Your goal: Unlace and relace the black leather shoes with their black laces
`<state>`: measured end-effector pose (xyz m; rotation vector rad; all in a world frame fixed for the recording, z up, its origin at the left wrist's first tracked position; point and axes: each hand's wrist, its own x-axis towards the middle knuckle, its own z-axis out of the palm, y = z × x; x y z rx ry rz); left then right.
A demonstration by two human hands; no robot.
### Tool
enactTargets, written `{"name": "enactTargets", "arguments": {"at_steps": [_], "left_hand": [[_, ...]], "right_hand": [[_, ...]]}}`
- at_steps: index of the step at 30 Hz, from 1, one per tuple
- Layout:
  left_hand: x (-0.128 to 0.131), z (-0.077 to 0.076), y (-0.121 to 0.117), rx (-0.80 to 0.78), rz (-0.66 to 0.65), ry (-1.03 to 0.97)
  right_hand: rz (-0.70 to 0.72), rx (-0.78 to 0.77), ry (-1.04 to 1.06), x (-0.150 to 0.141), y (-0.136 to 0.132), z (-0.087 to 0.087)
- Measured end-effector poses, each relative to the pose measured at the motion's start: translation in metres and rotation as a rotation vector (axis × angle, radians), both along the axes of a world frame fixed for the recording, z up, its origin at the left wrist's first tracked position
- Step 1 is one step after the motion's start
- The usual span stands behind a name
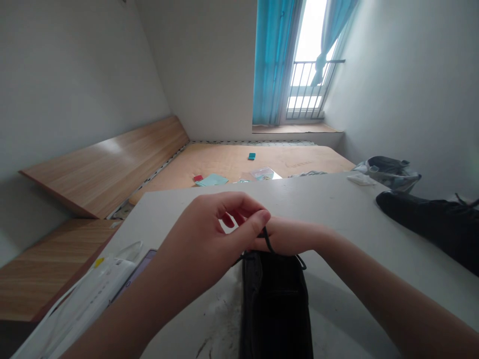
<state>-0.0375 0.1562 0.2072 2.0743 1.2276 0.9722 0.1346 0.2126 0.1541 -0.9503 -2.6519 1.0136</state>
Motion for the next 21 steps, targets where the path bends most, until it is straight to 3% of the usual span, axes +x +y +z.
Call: {"name": "enactTargets", "arguments": {"at_steps": [8,11,16,21], "left_hand": [[0.001,0.001,0.000,-0.006,-0.007,0.014],[0.001,0.000,0.001,-0.013,-0.018,0.023],[-0.003,0.000,0.003,0.007,-0.021,0.012],[-0.006,0.001,0.006,0.046,0.020,0.027]], "right_hand": [[0.090,-0.063,-0.052,0.003,-0.002,0.004],[0.079,-0.018,0.016,0.003,-0.002,0.004],[-0.061,0.057,0.076,0.012,-0.001,0.014],[-0.157,-0.139,0.166,0.027,0.000,0.033]]}}
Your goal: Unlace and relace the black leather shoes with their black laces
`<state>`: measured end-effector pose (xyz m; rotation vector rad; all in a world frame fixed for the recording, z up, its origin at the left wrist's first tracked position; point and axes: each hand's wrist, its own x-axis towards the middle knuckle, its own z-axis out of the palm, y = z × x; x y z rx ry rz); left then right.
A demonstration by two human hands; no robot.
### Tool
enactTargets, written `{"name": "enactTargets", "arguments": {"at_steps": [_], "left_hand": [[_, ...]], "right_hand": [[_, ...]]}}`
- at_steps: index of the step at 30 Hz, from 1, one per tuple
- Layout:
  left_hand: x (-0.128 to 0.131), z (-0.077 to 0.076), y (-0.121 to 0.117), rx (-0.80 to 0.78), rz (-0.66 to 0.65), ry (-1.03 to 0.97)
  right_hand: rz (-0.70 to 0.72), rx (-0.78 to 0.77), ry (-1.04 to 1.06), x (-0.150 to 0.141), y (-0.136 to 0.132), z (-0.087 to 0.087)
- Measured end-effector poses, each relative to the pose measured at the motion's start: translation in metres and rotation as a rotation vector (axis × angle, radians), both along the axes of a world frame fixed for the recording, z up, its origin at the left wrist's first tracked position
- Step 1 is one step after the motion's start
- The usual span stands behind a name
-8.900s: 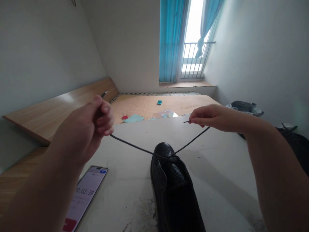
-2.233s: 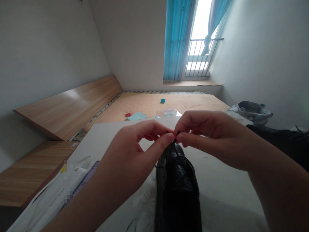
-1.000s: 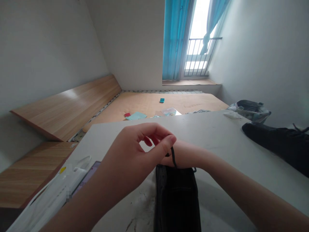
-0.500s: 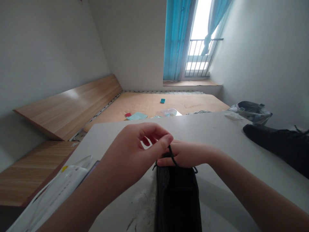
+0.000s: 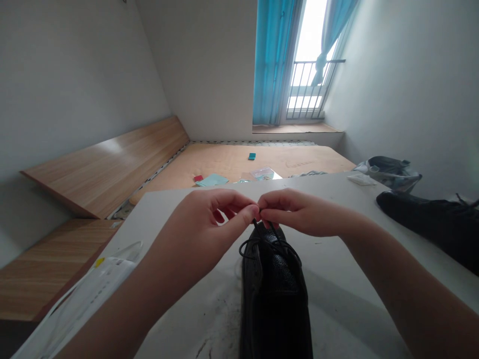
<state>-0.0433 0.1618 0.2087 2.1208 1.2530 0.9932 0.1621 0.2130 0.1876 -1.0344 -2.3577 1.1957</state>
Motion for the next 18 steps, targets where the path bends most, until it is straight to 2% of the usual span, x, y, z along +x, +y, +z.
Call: {"name": "enactTargets", "arguments": {"at_steps": [4,9,12,18], "left_hand": [[0.0009,0.0000,0.0003,-0.003,0.048,-0.003],[0.0033,-0.0007,0.0007,-0.006,0.040,-0.017],[0.0042,-0.0019,0.0015,0.007,0.058,-0.042],[0.0043,-0.0040,0.0012,0.012,0.091,-0.102]], "right_hand": [[-0.007,-0.075,0.173,0.0058,-0.0011,0.0088],[0.006,-0.146,0.330,0.0037,-0.0050,0.0100],[0.058,-0.141,0.320,0.0030,-0.0065,0.0095],[0.063,-0.090,0.245,0.0024,-0.0063,0.0098]]}}
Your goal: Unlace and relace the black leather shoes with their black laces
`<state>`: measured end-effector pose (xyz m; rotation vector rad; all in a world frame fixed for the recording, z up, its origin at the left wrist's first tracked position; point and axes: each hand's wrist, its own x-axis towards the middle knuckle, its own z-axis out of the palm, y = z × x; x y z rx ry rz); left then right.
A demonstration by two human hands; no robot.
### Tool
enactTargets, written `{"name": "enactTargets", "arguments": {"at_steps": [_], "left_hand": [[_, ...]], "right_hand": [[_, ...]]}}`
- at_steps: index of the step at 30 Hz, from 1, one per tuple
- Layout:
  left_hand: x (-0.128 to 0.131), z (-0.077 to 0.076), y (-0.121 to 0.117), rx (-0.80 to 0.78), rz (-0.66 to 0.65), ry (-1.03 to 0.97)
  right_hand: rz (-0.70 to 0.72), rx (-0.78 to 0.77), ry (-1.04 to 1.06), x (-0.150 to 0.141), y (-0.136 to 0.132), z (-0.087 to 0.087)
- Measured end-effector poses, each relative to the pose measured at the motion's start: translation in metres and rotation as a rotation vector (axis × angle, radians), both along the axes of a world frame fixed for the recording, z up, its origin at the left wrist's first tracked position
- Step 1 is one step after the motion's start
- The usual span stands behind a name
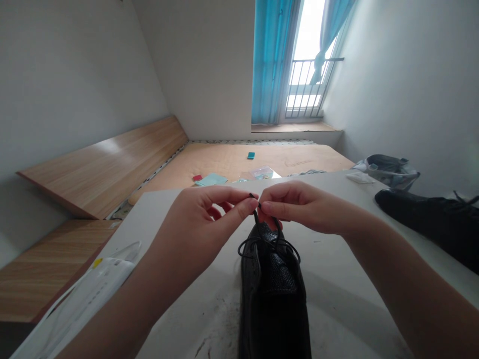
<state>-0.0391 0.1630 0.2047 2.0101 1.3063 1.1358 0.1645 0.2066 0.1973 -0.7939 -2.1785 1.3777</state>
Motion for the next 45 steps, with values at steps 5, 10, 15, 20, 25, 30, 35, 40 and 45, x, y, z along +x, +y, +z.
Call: {"name": "enactTargets", "arguments": {"at_steps": [5,10,15,20,25,30,35,40,45], "left_hand": [[0.003,0.001,-0.001,0.039,-0.025,0.018],[0.004,0.000,-0.002,0.058,-0.038,0.037],[0.004,-0.001,-0.002,0.056,-0.059,0.041],[0.004,-0.001,-0.004,0.089,-0.063,0.017],[0.005,0.001,-0.010,0.161,-0.027,-0.062],[0.005,0.002,-0.016,0.196,-0.074,-0.088],[0.000,-0.008,-0.012,-0.030,-0.212,0.233],[0.004,-0.028,-0.008,-0.267,-0.417,0.625],[0.012,-0.039,-0.006,-0.301,-0.446,0.666]], "right_hand": [[0.030,-0.030,-0.028,-0.003,-0.003,0.002],[0.037,-0.012,-0.049,-0.004,-0.006,0.005],[0.035,0.023,-0.079,-0.003,-0.006,0.005],[0.033,0.041,-0.116,0.001,-0.007,0.003],[0.198,0.032,-0.099,0.004,-0.010,0.009],[0.285,-0.208,0.075,0.005,-0.023,0.018],[0.011,-0.041,0.286,0.012,-0.033,0.026],[-0.301,0.606,-0.348,0.005,-0.035,0.025],[-0.314,0.667,-0.872,0.000,-0.031,0.010]]}}
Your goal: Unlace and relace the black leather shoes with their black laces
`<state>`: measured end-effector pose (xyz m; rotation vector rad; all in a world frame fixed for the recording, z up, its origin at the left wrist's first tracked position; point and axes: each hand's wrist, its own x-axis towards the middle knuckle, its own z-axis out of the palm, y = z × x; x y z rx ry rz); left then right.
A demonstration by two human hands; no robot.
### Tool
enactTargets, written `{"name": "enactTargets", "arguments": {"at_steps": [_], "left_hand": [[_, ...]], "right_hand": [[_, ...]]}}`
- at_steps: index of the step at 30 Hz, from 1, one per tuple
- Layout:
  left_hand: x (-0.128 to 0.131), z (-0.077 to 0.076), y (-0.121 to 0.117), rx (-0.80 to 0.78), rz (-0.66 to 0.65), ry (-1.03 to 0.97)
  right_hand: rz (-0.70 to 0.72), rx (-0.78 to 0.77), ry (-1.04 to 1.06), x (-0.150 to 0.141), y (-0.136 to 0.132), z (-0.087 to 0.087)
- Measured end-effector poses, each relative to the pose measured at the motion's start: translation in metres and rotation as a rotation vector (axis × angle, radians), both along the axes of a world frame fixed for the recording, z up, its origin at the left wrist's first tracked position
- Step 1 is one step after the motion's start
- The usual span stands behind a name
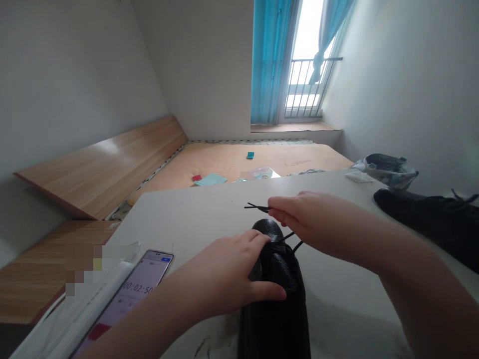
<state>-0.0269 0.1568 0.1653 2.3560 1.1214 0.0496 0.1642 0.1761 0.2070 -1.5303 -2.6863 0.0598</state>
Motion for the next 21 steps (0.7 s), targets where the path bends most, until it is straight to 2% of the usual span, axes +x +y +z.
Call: {"name": "enactTargets", "arguments": {"at_steps": [3,9,16,21], "left_hand": [[0.002,0.000,0.000,0.003,-0.011,-0.005],[0.003,-0.004,0.001,0.008,-0.009,-0.042],[0.002,-0.009,0.005,0.007,-0.083,-0.094],[0.004,-0.010,0.009,-0.035,-0.108,-0.135]], "right_hand": [[-0.008,-0.142,-0.049,0.005,0.003,-0.005],[0.046,-0.597,0.025,0.013,0.014,-0.003],[0.225,-0.651,0.135,0.016,0.022,-0.003],[0.237,-0.666,0.138,0.013,0.018,0.003]]}}
